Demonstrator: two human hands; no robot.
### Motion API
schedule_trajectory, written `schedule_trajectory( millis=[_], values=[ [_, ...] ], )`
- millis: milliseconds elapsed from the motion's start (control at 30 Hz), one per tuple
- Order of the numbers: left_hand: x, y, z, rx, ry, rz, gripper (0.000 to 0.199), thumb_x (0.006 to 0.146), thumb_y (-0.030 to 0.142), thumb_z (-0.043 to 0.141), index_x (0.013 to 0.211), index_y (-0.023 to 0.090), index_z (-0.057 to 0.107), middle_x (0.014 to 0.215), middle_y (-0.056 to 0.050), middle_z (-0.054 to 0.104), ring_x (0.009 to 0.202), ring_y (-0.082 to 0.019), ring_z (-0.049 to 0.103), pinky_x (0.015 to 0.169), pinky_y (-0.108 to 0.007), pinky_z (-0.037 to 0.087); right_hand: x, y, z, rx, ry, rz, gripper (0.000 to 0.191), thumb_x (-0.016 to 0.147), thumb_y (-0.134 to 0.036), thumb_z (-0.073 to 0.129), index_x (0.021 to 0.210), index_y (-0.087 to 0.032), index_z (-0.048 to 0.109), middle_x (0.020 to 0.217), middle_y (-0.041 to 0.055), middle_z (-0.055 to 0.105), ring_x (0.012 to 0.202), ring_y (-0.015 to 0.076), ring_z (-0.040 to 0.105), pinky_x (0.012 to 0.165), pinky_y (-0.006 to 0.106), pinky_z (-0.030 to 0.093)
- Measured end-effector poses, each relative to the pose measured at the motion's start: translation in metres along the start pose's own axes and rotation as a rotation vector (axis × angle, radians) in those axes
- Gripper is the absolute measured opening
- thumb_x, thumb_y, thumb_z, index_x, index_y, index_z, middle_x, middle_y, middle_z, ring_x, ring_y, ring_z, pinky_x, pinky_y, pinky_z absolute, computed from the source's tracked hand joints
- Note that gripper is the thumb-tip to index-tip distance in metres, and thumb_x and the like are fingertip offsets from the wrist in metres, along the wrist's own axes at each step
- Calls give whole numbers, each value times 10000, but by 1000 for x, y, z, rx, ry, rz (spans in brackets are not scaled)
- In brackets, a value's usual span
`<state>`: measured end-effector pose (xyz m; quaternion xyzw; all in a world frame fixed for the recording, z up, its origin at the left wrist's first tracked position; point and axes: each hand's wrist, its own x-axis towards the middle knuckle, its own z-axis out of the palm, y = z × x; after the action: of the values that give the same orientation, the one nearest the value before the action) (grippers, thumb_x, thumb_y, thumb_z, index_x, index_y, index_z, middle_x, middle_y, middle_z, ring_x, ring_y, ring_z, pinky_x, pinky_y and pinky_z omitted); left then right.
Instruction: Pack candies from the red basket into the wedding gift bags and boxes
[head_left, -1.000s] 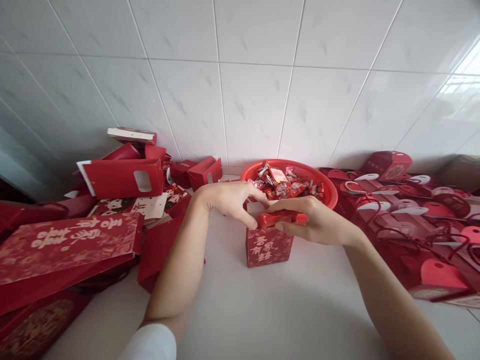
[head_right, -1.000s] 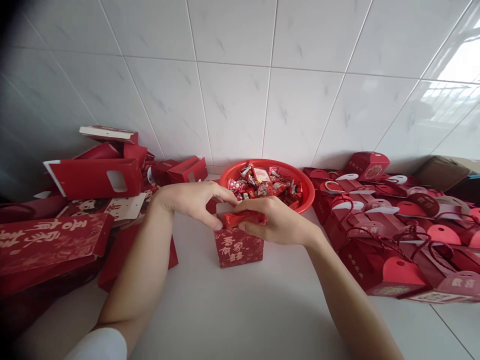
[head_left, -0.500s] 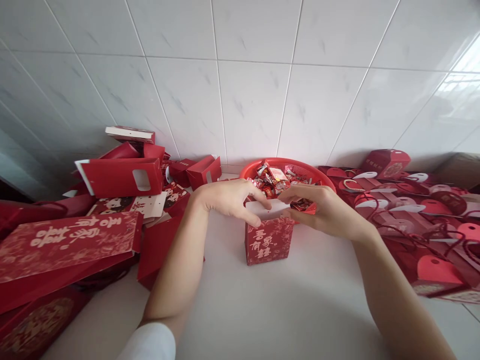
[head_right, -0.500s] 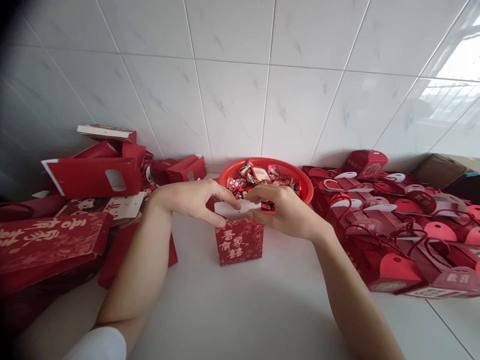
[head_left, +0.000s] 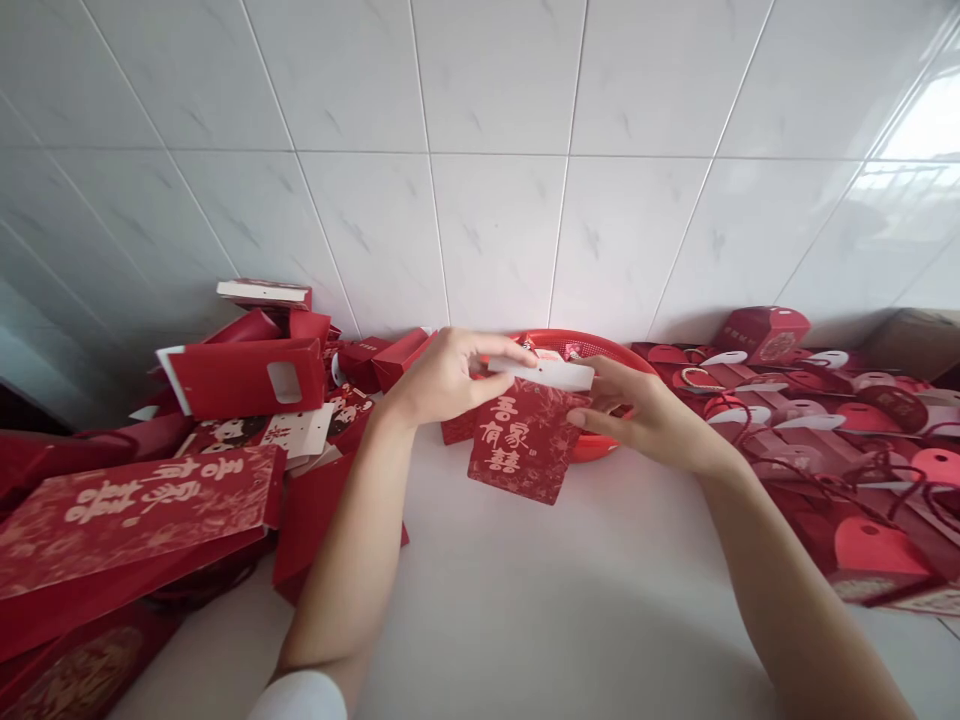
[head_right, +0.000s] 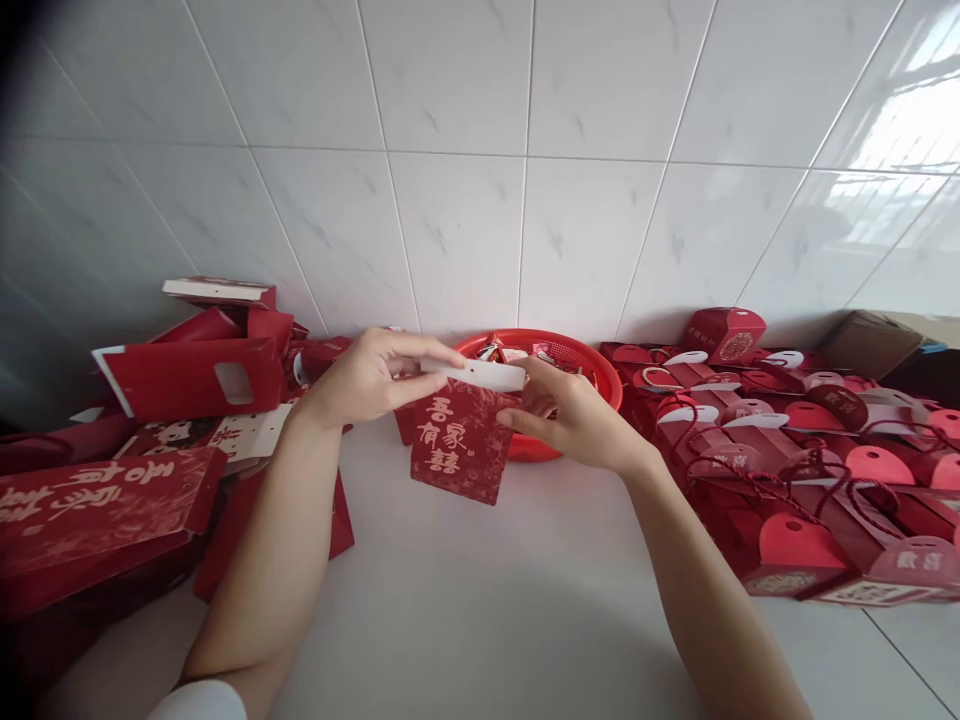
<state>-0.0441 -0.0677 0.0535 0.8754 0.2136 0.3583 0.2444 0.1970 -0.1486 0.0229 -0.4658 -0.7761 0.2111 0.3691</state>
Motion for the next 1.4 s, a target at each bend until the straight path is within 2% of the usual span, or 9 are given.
schedule_trajectory(
  millis=[100,267,467,633,833,1000,1267,1333,1400],
  values=[
    [1,0,3,-85,129,20,379,827,225,647,1198,182,717,1058,-71,771,903,-184,720,757,-269,594,1,-2,1,217,69,-21,358,922,-507,630,1133,-219,638,783,25,676,725,201,666,629,323,566],
    [2,0,6,-168,112,-11,426,834,293,703,1239,162,689,1088,-95,763,935,-204,731,819,-301,618,0,-7,-3,364,185,27,344,847,-527,713,793,-202,612,716,9,639,637,179,651,559,305,579],
    [2,-1,6,-207,76,8,397,806,330,773,1179,199,739,1180,-82,753,879,-180,738,824,-312,637,-1,-9,-8,416,267,65,342,825,-518,733,903,-192,663,716,11,675,577,167,641,528,291,565],
    [2,-4,11,-204,137,26,262,794,331,790,1021,200,802,1104,-75,779,938,-209,747,842,-330,648,-1,-7,-12,396,193,49,281,853,-466,714,892,-196,648,707,-6,651,515,129,599,492,258,537],
    [5,-4,17,-204,226,20,284,761,356,823,990,189,813,1067,-86,789,968,-242,752,865,-370,655,-4,-11,-16,400,165,7,310,884,-478,689,1026,-204,659,808,15,686,603,131,624,532,245,536],
    [6,-5,22,-201,236,-1,286,741,384,835,954,195,817,1034,-80,795,977,-247,747,832,-367,664,-2,-8,-14,336,301,51,325,874,-523,687,872,-200,653,594,-28,599,476,119,553,460,243,496],
    [7,2,23,-148,152,82,166,842,338,732,877,183,781,994,-70,763,862,-187,730,800,-330,637,-7,-17,-18,169,452,-8,248,871,-446,695,813,-205,682,567,-31,567,435,102,515,395,227,437],
    [9,7,23,-83,152,95,160,843,330,724,918,191,754,1200,-94,708,1031,-224,706,889,-357,610,-12,-22,-25,93,591,-45,207,865,-399,709,802,-203,686,605,-24,597,456,95,525,406,224,438],
    [10,10,28,-26,178,128,155,844,315,719,953,205,727,1333,-102,638,1198,-259,639,991,-386,558,-19,-26,-36,50,834,-109,158,845,-347,736,806,-200,696,635,-20,617,446,90,523,396,232,429]
  ],
)
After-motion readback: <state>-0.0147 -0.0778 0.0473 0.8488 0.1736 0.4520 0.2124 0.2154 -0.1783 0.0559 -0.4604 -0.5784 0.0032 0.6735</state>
